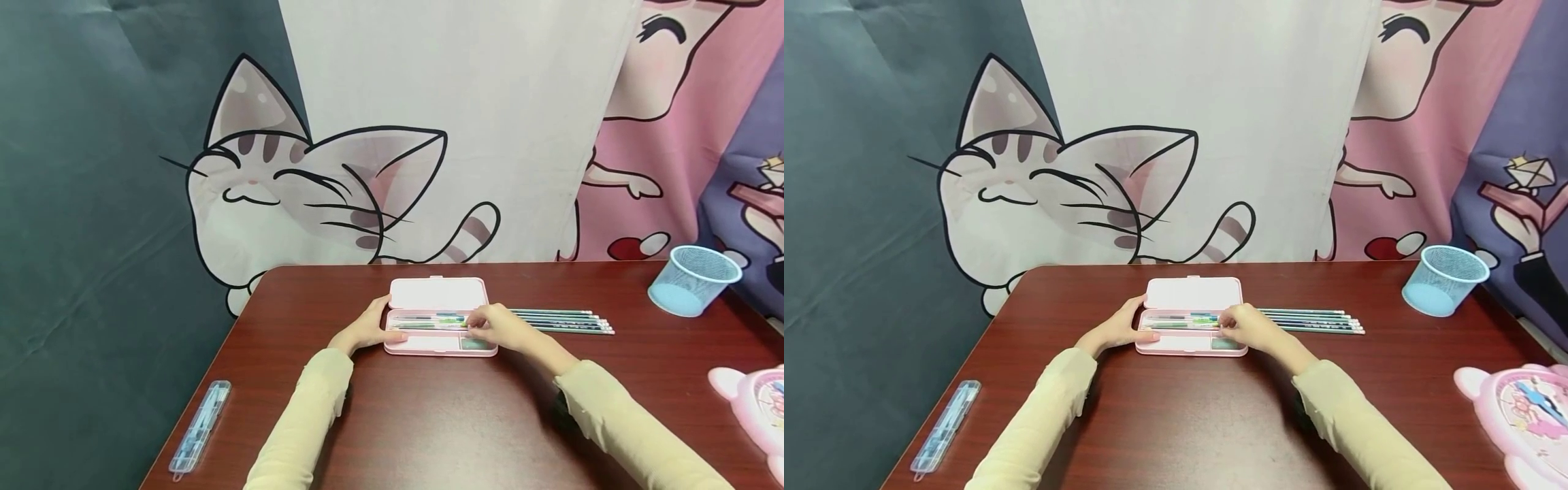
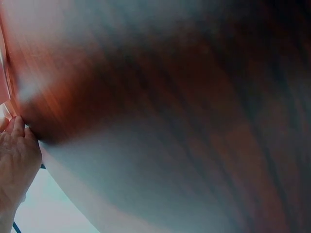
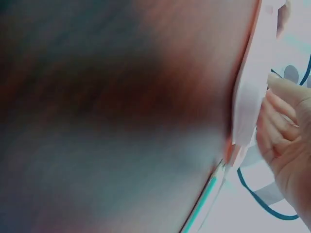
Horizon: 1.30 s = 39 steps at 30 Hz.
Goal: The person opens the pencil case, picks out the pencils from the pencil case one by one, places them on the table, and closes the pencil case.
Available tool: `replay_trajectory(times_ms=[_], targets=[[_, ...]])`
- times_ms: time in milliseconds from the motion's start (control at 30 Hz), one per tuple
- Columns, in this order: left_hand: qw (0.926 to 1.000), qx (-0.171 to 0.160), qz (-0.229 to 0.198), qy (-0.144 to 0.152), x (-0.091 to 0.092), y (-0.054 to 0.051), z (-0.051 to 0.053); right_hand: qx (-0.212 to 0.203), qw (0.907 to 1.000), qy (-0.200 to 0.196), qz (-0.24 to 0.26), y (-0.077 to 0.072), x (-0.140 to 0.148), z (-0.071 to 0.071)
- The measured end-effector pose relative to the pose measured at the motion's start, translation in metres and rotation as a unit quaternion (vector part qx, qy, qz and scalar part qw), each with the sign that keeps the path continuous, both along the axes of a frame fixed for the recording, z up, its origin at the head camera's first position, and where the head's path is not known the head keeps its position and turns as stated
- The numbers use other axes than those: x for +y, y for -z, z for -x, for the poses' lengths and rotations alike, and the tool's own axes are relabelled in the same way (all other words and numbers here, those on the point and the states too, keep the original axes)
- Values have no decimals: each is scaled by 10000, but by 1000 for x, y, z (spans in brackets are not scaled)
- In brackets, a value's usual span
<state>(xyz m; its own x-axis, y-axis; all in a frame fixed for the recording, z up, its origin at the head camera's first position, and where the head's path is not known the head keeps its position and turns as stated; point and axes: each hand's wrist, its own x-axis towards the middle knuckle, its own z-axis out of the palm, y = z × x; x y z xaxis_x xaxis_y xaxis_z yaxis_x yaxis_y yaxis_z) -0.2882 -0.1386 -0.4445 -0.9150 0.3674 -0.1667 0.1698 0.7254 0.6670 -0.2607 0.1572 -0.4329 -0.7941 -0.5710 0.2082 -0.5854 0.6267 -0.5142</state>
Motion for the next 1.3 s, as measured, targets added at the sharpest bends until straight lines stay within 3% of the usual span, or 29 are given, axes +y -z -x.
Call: replay_trajectory(times_ms=[167, 500, 767, 1300], targets=[[10000, 31, 21, -4, 1, 0, 0, -151, 9995, -86, -263, -4, -2, -1], [10000, 46, 26, 40, 3, 1, 0, -319, 9994, -93, -16, -6, 1, -1], [10000, -35, 40, -38, 2, 2, 2, 343, 9990, -273, -38, -9, 17, -2], [10000, -67, 14, -68, 1, 1, 1, 894, 9957, 232, 61, -2, 100, -20]])
